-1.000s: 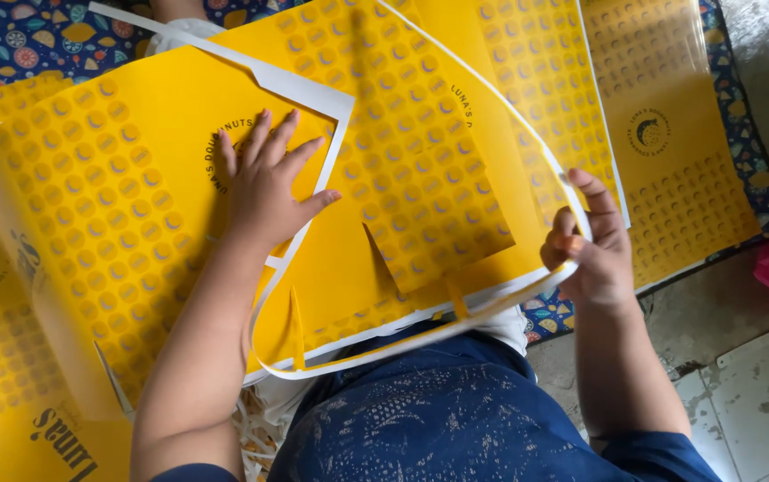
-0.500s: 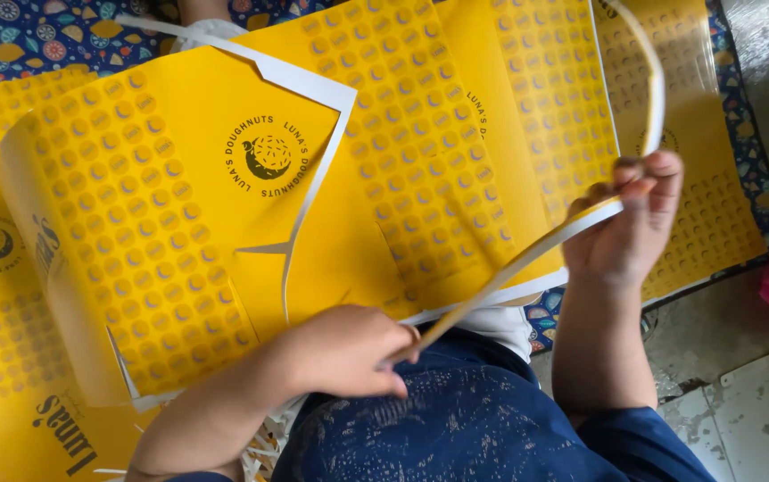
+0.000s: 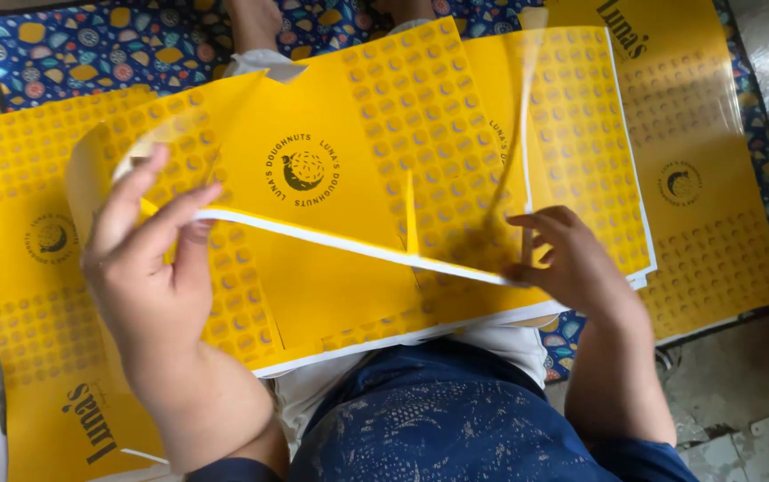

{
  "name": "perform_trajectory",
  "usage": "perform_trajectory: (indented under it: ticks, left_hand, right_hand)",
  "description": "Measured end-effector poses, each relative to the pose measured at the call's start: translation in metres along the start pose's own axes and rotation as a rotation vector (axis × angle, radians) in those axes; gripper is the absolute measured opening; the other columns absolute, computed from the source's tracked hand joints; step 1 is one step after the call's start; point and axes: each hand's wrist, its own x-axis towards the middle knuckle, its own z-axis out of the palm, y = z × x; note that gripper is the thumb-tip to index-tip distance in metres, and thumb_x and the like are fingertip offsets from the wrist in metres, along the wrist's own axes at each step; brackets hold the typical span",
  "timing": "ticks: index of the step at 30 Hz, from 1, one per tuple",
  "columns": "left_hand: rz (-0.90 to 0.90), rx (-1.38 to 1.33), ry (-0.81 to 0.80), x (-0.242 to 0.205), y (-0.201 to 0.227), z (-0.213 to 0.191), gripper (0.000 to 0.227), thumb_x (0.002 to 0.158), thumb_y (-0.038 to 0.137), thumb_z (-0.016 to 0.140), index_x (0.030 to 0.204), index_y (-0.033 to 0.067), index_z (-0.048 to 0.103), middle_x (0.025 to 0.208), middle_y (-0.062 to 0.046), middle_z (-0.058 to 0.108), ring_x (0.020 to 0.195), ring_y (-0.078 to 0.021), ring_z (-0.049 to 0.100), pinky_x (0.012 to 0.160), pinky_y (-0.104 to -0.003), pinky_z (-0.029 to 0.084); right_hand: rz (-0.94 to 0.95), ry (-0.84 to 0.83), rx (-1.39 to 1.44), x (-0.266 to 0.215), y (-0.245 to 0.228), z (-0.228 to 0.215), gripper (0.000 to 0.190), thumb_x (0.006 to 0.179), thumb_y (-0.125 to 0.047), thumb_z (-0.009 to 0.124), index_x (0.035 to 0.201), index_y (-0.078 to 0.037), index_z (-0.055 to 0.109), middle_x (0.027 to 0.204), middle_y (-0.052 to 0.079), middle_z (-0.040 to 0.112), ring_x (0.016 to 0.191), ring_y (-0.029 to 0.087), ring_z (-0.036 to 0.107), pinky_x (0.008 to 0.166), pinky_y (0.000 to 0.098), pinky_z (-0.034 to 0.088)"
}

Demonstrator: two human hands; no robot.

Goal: Peeling off waste strips from pre-cut printed paper sheets

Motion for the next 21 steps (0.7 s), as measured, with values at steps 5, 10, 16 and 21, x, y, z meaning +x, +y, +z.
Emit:
perform_trajectory:
  ticks: [5,10,16,21]
  left_hand:
    - [0.086,0.049,0.035,-0.009,0.003,0.025,0.019,0.105,0.006,0.07,0.123,0.0099,0.076,0.098,-0.012,0.076,0.073,-0.0255,0.066,0.072,-0.038,0.051]
    - [0.037,-0.216,-0.319,0.005,0.044,0.059,0.038,0.084,0.005,0.071,0.122,0.0112,0.065,0.084,-0.002,0.077,0.078,-0.0238,0.076,0.071,-0.036,0.06]
    - [0.098,-0.187,-0.295,0.017,0.036,0.062,0.041,0.083,0.009,0.08,0.12,0.0136,0.064,0.065,-0.005,0.067,0.056,-0.03,0.069,0.058,-0.039,0.057]
    - [0.086,-0.139,-0.142,0.022,0.002,0.057,0.012,0.093,0.009,0.069,0.104,0.0141,0.072,0.072,-0.003,0.071,0.063,-0.026,0.072,0.067,-0.037,0.059]
  right_hand:
    - [-0.713,0.489,-0.306,-0.006,-0.036,0.016,0.067,0.086,-0.033,0.089,0.143,-0.013,0.059,0.165,0.025,0.025,0.148,0.049,0.036,0.106,0.0584,0.045]
    - [-1.136,0.382,-0.053,-0.024,-0.096,0.04,0.066,0.087,-0.041,0.079,0.135,-0.002,0.06,0.14,0.026,0.052,0.134,0.046,0.054,0.114,0.0584,0.044]
    - [-1.046,0.314,0.397,-0.005,-0.079,0.066,0.029,0.082,0.004,0.069,0.111,0.0,0.073,0.082,0.006,0.07,0.063,0.022,0.066,0.063,0.0339,0.057]
    - [-1.028,0.361,0.851,0.02,-0.041,0.074,0.042,0.08,0.024,0.042,0.119,0.018,0.057,0.056,0.008,0.043,0.043,0.017,0.039,0.047,0.0302,0.043]
